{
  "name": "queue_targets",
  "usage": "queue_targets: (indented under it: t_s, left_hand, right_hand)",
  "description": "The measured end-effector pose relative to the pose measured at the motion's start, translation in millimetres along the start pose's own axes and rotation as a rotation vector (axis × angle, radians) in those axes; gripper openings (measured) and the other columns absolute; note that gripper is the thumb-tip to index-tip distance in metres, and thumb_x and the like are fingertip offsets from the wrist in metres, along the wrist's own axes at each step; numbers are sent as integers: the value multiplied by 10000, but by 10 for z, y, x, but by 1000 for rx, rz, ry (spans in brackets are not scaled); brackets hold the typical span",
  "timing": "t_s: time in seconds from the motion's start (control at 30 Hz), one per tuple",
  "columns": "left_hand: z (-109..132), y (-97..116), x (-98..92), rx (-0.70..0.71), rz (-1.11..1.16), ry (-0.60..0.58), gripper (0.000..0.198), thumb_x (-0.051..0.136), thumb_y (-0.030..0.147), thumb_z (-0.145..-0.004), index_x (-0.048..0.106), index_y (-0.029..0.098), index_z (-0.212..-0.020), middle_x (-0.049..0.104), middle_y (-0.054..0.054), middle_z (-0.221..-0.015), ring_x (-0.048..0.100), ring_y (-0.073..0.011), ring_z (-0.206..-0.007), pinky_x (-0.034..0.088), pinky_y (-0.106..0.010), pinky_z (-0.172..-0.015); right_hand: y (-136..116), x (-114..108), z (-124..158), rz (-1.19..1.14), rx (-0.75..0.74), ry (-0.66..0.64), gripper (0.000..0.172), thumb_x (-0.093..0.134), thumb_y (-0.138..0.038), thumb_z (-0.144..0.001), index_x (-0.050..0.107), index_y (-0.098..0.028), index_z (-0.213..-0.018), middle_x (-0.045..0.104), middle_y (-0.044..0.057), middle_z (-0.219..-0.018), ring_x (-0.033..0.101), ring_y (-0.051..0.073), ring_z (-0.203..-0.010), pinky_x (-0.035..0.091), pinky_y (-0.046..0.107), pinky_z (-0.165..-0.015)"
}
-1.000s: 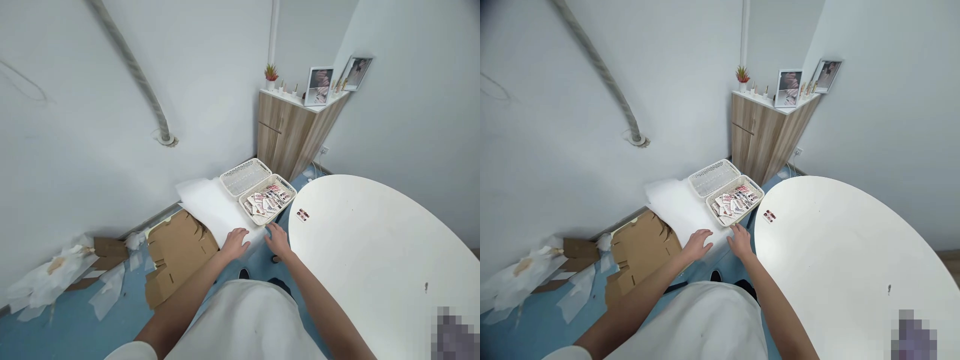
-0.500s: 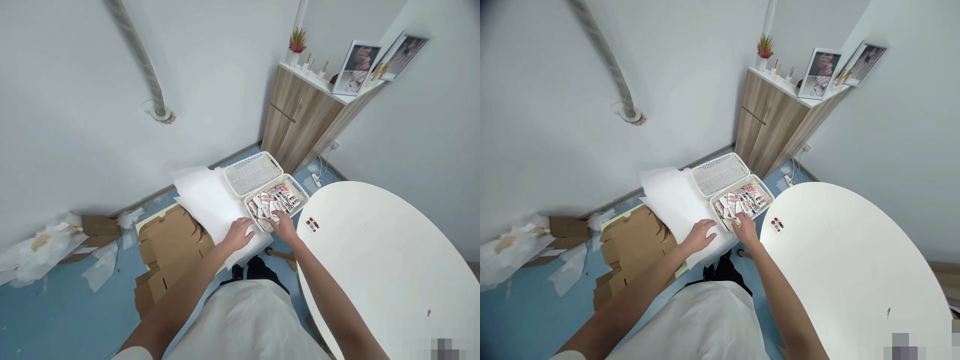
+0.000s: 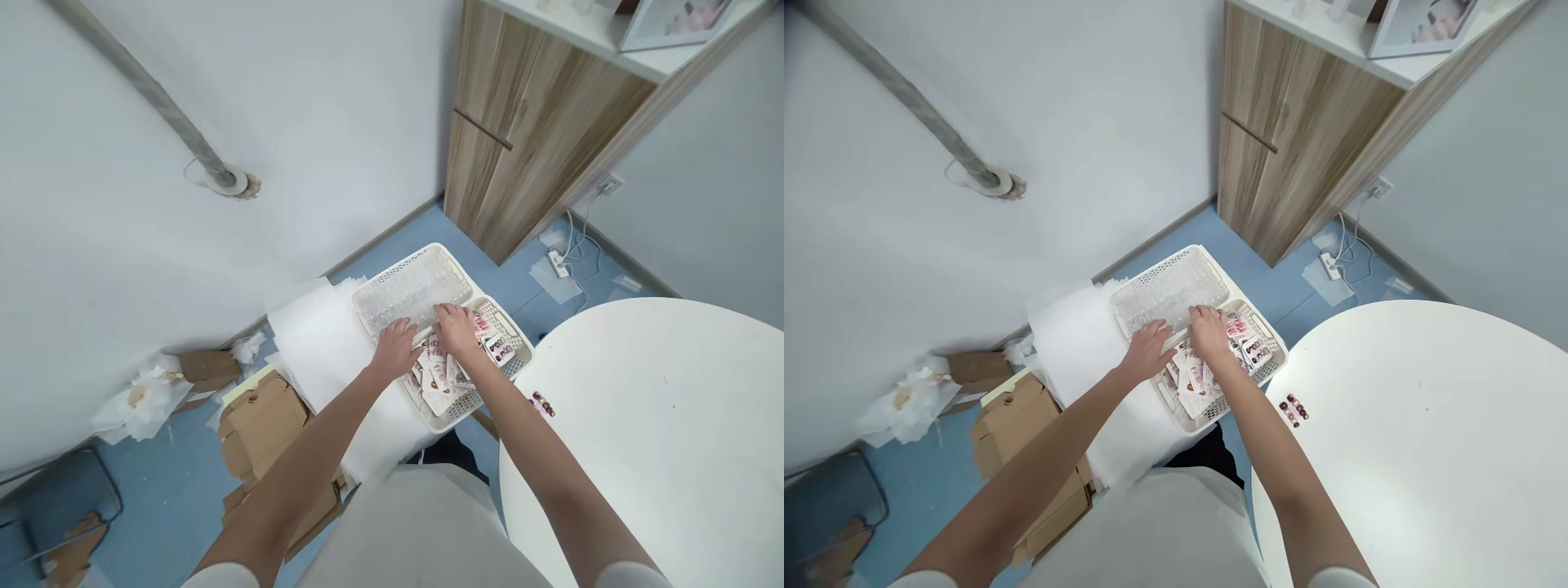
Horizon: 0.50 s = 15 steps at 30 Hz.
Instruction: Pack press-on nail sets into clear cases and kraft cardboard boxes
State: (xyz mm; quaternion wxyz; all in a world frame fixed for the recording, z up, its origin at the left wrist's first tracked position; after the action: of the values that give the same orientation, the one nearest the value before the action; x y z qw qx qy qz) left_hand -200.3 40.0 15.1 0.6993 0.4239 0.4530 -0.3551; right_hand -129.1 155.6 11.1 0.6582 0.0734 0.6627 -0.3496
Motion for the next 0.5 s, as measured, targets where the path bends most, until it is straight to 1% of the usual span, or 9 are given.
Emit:
queue_targets:
  t_s: [0.13,0.23,0.33,0.5]
  left_hand:
    - [-332,50,19,29,-47,-41,544,391,394,-818,309,152,-1298,296,-119,-1382,257,-276,-1252,281,-425,-950]
    - [-467,84,54,71,-50,-73,568,355,363,-823,249,138,-1333,248,-111,-1411,202,-266,-1282,254,-426,-963]
    - [-497,79,91,83,-41,-89,564,317,380,-831,256,137,-1336,250,-110,-1411,189,-270,-1288,238,-443,-963]
    - [-458,61,126,49,-34,-108,613,297,487,-823,280,149,-1335,243,-109,-1414,191,-299,-1283,203,-484,-969]
  right_hand:
    - [18,109,-220,63,93,-73,290,401,-237,-827,490,-144,-1087,582,147,-1030,499,249,-968,191,386,-895]
    - [42,172,-291,63,134,-111,251,382,-215,-831,486,-143,-1047,591,137,-995,534,225,-918,184,370,-892]
    - [62,213,-335,50,158,-144,220,364,-198,-835,482,-138,-1011,617,131,-947,563,217,-886,159,367,-905]
    - [68,264,-373,32,215,-265,252,383,-206,-826,427,-116,-1058,658,95,-777,611,210,-806,99,378,-932]
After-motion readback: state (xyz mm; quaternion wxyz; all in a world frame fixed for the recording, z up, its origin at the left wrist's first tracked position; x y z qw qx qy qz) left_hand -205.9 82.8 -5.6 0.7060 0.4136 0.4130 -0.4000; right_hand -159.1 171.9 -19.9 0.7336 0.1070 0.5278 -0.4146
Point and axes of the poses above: each hand's wrist, its own z-axis away from the middle knuckle, its own x-axis out of the palm, y = z × x, the point moved 5 cm from there along -z, towards the middle knuckle
